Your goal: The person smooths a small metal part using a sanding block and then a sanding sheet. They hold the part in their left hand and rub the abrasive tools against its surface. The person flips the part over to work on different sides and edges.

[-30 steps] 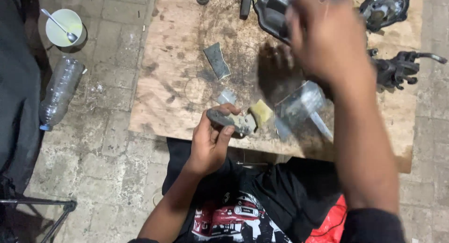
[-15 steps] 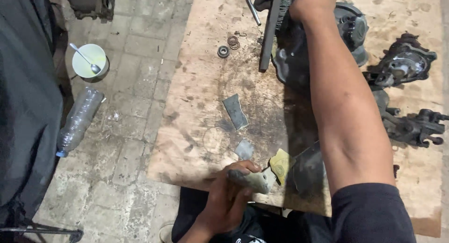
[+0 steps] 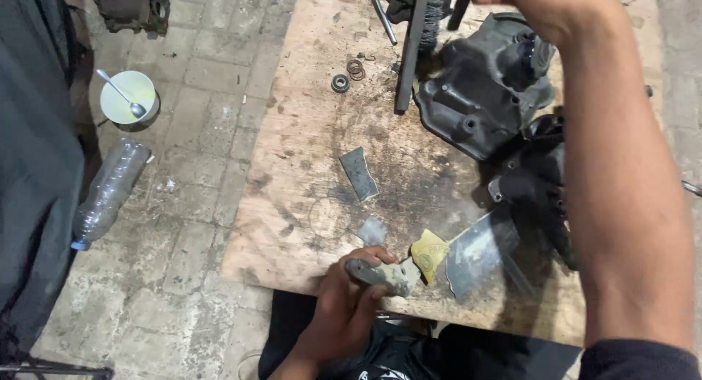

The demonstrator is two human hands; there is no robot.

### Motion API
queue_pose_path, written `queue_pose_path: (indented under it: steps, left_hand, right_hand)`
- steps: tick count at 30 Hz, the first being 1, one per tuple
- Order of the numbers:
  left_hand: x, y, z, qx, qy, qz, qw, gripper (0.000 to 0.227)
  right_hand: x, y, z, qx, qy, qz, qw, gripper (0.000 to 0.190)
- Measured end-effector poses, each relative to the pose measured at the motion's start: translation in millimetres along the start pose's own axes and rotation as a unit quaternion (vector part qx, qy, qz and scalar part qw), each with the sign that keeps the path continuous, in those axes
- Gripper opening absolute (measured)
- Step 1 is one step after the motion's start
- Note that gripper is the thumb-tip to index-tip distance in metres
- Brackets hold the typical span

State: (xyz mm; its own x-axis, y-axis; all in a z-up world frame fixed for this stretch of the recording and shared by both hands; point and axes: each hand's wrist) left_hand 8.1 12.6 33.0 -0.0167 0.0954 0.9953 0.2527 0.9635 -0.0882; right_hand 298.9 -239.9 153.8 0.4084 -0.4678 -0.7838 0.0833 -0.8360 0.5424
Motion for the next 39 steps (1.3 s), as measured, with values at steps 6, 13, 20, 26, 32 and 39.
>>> queue_pose_path:
  steps: [6,13,20,26,32,39]
  left_hand:
    - [2.2,-3.4,-1.1,0.029,-0.020,-0.024,0.999,0.019]
    - [-24.3,-10.6,5.4,0.024,0.030,0.046,0.998,0.034]
    - [-22.6,-14.6,4.8,0.057,-0.023,0.009,0.998,0.028]
    - [-27.0,-12.9,3.9,0.051,-0.029,-0.002,0.998,0.026]
    - [-28.7,-13.5,2.5,0.053,-0.032,-0.007,0.998,0.024]
    - [-36.4,-11.6,1.0,0.053,-0.048,-0.001,0.997,0.024]
  right_hand:
    - [-30.4,-1.1,82.0,-0.042,0.015,-0.165,0.985,0.030]
    - [0.9,-28.4,168.2,-0.032,0.006,-0.472,0.881,0.028]
    - [23.4,-45.9,198.6,0.040,0.020,-0.444,0.895,0.033]
    - [3.0,-47.1,210.8,0.065,0.028,-0.409,0.910,0.026]
    - [-12.1,-47.4,222.7,0.112,0.024,-0.354,0.928,0.020]
    - [-25.4,-50.1,227.9,0.124,0.066,-0.176,0.974,0.020]
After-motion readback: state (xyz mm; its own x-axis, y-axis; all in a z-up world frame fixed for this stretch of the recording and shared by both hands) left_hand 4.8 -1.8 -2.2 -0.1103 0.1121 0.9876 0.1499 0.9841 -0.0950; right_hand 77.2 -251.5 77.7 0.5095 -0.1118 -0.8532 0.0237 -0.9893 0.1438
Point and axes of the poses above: each hand's wrist, its own z-axis away from the middle knuckle, its own y-axis out of the back of the hand, x = y × z, and after that the axes turned 11 degrees about y, right-handed
